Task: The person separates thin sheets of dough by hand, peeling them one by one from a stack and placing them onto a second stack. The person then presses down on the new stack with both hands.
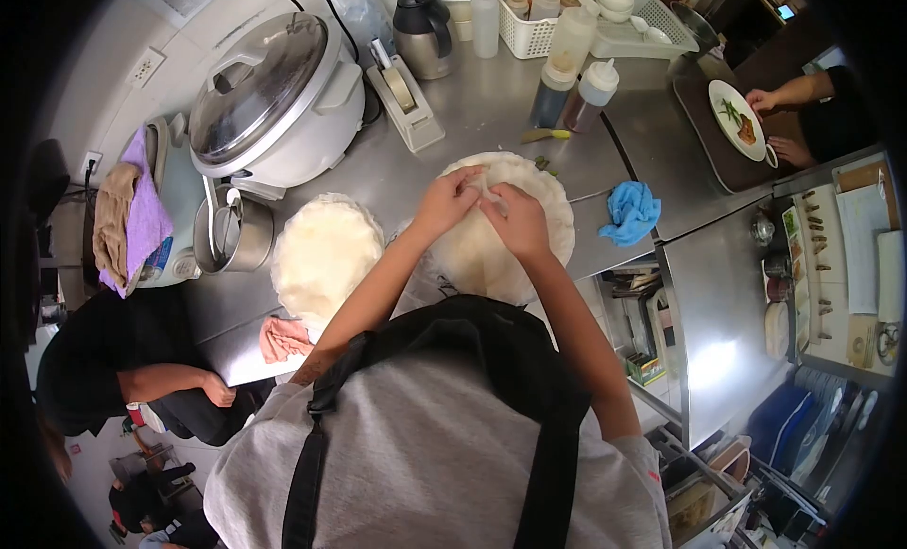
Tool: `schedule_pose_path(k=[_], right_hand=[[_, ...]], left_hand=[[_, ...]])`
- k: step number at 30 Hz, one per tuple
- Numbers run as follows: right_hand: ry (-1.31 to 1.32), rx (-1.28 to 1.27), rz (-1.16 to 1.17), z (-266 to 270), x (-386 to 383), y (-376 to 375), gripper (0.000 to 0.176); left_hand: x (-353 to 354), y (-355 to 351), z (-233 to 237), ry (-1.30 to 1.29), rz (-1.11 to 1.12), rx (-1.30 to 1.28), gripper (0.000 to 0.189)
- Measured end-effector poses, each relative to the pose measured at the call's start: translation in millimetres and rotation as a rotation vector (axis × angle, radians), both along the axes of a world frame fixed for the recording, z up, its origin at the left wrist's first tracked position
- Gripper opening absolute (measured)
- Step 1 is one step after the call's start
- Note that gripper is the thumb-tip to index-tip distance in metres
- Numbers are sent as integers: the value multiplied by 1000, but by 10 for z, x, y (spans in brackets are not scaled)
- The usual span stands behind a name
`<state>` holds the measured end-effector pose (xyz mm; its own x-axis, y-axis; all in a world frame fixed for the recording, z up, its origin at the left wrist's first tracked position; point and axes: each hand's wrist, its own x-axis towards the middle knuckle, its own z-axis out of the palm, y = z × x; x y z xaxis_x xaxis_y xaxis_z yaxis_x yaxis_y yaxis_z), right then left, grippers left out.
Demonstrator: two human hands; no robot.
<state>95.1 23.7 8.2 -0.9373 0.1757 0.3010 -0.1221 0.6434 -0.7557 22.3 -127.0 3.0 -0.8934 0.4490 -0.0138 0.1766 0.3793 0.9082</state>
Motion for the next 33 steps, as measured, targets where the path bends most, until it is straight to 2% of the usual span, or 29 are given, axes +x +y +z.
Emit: schedule_pose_path(k=[2,5,8,10,12,14,17,20,23,26,29,32,33], right_hand=[[-274,22,-24,83,25,5,20],[-185,-95,-99,33,52,25,22],[-84,-93,-78,-11,67,108,24],[-44,-98,-109,-46,109,187,25],[-55,-7,-186,109,185,240,26],[-128,-79,-208,165,219,332,26],[-157,-64,-254,127,297,446,27],[-86,-160,-289,169,369,420,29],[-178,-197,-200,251,426,423,27],[-108,-234,59,187,430,369,26],[-280,-140,106,103,422,291,29],[-217,-36,-4,97,430,249,40],[-196,-73,-6,135,431,235,43]], left_hand=[[16,-18,-35,47,24,84,39],[145,-3,-10,78,84,155,36],[113,-133,52,49,-83,83,43],[43,-190,3,3,-63,-73,46],[-20,-228,-158,21,-31,-37,46],[-16,-266,-47,-69,3,-83,41],[0,-263,-137,-238,16,185,36],[-36,-316,-179,-251,-19,71,33],[-37,-247,67,-45,-73,55,29],[-84,-58,5,145,-142,74,29],[-48,102,187,159,-187,-28,30],[68,184,325,180,-98,-152,28],[99,196,284,178,-82,-99,28]])
